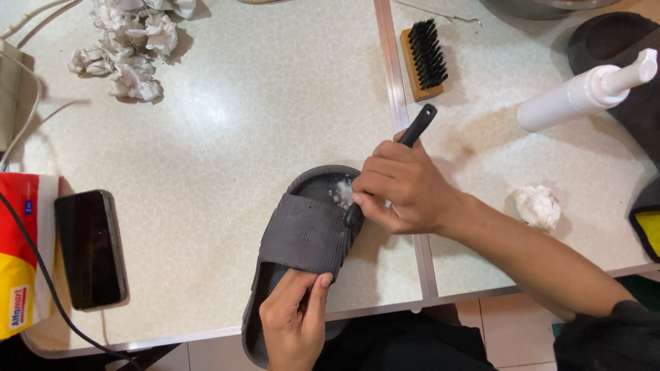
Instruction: The person cleans a grey slide on a countertop using a small brush and a white cleaning foam. They scrub the upper strap and the sole of the slide, occasionally dipping the brush into a bowl of water and applying more foam from a bottle.
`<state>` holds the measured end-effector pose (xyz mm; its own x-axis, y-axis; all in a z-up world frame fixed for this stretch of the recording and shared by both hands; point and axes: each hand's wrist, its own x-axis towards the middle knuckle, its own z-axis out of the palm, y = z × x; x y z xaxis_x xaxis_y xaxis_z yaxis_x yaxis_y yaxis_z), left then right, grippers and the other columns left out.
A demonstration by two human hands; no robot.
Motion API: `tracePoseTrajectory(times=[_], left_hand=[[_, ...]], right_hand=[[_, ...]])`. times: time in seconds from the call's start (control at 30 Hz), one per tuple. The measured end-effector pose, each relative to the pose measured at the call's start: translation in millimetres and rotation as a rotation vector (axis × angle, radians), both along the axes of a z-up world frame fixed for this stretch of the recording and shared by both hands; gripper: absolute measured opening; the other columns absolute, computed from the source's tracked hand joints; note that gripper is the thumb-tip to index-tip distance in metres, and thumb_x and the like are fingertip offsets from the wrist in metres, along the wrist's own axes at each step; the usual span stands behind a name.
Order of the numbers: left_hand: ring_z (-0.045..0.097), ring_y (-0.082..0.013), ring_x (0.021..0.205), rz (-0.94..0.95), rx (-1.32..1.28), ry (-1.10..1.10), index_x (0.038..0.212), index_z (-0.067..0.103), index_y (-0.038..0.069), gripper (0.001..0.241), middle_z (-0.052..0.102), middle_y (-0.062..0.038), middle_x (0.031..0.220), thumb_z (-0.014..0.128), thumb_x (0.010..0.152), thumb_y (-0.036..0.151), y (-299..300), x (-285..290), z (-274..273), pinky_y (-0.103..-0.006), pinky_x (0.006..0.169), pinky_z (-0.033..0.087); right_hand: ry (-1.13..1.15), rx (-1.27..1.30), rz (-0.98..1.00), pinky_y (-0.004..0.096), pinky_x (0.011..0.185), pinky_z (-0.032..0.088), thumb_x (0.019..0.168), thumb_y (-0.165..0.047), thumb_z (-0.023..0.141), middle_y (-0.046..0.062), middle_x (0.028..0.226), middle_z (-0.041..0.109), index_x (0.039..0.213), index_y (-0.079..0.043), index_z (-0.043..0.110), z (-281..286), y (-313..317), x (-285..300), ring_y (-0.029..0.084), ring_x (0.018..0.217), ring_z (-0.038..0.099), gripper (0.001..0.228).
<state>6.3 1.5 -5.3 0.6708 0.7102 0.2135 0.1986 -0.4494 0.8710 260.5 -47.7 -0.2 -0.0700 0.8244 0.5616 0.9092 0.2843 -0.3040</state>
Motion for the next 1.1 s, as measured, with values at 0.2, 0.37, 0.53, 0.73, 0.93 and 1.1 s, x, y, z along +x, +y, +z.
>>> tracePoseTrajectory(times=[0.2, 0.37, 0.53, 0.73, 0.93, 1.1], left_hand=[[0.041, -0.0068, 0.051, 0.059, -0.030, 0.044, 0.070, 0.063, 0.009, 0.026, 0.050, 0.004, 0.059, 0.065, 0.095, 0.016, -1.8, 0.3, -2.6, -0.0226, 0.046, 0.033], [0.042, -0.0071, 0.050, 0.063, -0.003, 0.006, 0.070, 0.065, 0.008, 0.023, 0.051, 0.002, 0.058, 0.067, 0.092, 0.015, -2.5, 1.2, -3.2, -0.0216, 0.045, 0.033], [0.042, -0.0073, 0.049, 0.043, -0.001, -0.011, 0.068, 0.065, 0.008, 0.024, 0.052, 0.003, 0.057, 0.068, 0.092, 0.014, 0.2, 1.4, -2.2, -0.0218, 0.045, 0.033], [0.041, -0.0073, 0.050, 0.052, -0.021, -0.024, 0.070, 0.065, 0.007, 0.022, 0.051, 0.002, 0.058, 0.068, 0.091, 0.011, -2.2, 1.5, 3.2, -0.0221, 0.045, 0.032], [0.041, -0.0076, 0.051, 0.054, -0.026, -0.023, 0.069, 0.062, 0.008, 0.025, 0.050, 0.002, 0.058, 0.067, 0.093, 0.014, -1.8, 2.2, 1.5, -0.0222, 0.045, 0.032], [0.041, -0.0079, 0.050, 0.052, -0.009, -0.040, 0.069, 0.064, 0.008, 0.024, 0.051, 0.002, 0.058, 0.067, 0.092, 0.013, 0.2, 4.9, -0.3, -0.0225, 0.046, 0.032]], right_hand=[[0.134, 0.048, 0.044, 0.037, 0.075, 0.034, 0.092, -0.008, 0.063, 0.000, 0.070, 0.057, 0.080, -0.011, 0.063, -4.6, 6.2, -5.5, 0.021, 0.068, 0.047, 0.011], [0.242, 0.042, 0.102, 0.037, 0.070, 0.038, 0.095, -0.009, 0.062, 0.003, 0.073, 0.059, 0.084, -0.008, 0.062, -0.3, 8.3, -16.7, 0.022, 0.070, 0.048, 0.011], [0.166, 0.058, -0.003, 0.036, 0.072, 0.034, 0.097, -0.016, 0.067, 0.000, 0.068, 0.055, 0.077, -0.010, 0.060, -2.7, 15.5, -5.0, 0.021, 0.067, 0.043, 0.022], [0.219, 0.058, 0.014, 0.035, 0.065, 0.034, 0.098, -0.018, 0.068, 0.001, 0.065, 0.055, 0.073, -0.009, 0.060, -3.6, 15.1, -10.7, 0.020, 0.063, 0.043, 0.027], [0.220, 0.052, 0.011, 0.033, 0.063, 0.036, 0.098, -0.011, 0.063, 0.002, 0.064, 0.051, 0.073, -0.008, 0.055, -12.2, 14.8, -12.6, 0.021, 0.065, 0.043, 0.027], [0.174, 0.085, -0.046, 0.038, 0.078, 0.035, 0.096, -0.011, 0.066, -0.002, 0.062, 0.049, 0.070, -0.011, 0.053, -7.9, 14.8, -9.7, 0.020, 0.064, 0.041, 0.029]])
